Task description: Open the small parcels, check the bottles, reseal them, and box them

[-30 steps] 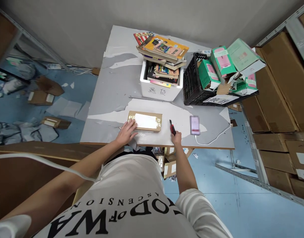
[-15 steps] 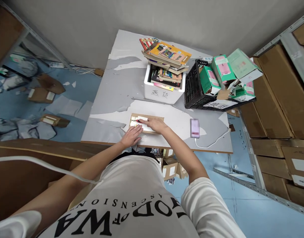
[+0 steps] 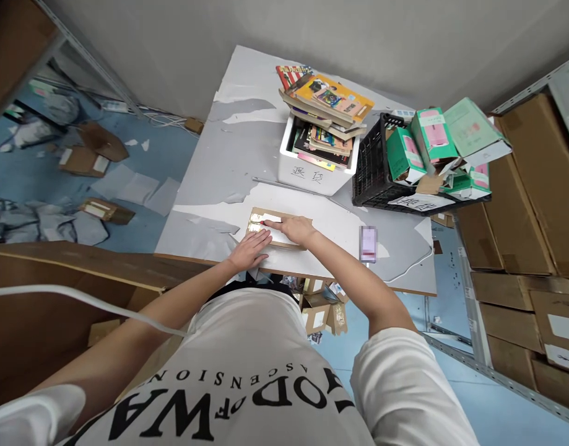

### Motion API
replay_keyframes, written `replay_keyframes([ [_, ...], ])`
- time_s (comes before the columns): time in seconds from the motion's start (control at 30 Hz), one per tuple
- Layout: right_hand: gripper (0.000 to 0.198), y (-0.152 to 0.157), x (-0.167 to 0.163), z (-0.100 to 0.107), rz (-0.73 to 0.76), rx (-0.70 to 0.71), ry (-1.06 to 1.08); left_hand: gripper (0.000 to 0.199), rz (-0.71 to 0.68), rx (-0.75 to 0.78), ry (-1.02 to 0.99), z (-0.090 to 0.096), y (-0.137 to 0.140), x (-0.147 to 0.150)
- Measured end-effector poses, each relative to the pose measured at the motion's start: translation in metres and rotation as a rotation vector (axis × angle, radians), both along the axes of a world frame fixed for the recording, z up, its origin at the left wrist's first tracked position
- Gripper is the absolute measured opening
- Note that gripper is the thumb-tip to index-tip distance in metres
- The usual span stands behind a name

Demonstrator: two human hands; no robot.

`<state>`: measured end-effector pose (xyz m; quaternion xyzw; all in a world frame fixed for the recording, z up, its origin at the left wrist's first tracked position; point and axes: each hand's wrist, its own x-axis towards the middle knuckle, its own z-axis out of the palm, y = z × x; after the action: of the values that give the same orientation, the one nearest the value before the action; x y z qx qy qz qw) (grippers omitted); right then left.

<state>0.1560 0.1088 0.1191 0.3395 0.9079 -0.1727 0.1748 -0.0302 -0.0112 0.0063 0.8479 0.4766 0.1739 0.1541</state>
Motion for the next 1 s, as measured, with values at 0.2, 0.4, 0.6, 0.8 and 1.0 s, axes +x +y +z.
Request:
replay_keyframes([
  [0.2, 0.061, 0.004, 0.022, 0.001, 0.018, 0.013, -0.081, 0.055, -0.002, -0.018, 0.041, 0.002, 0.001, 0.000],
  [0.4, 0.062, -0.001, 0.099, 0.013, -0.015, 0.021, -0.197, 0.048, 0.016, -0.040, 0.060, 0.001, 0.003, 0.008],
  [0.6, 0.074, -0.023, 0.157, 0.010, -0.119, 0.037, -0.228, 0.050, 0.021, -0.067, 0.095, -0.003, 0.008, 0.013],
  [0.8, 0.072, -0.036, 0.196, 0.010, -0.219, 0.044, -0.147, 0.051, 0.005, -0.055, 0.155, 0.000, 0.009, 0.012],
  [1.0, 0.055, -0.082, 0.226, -0.010, -0.535, 0.005, 0.277, 0.042, 0.008, -0.083, 0.204, 0.027, 0.020, 0.015],
])
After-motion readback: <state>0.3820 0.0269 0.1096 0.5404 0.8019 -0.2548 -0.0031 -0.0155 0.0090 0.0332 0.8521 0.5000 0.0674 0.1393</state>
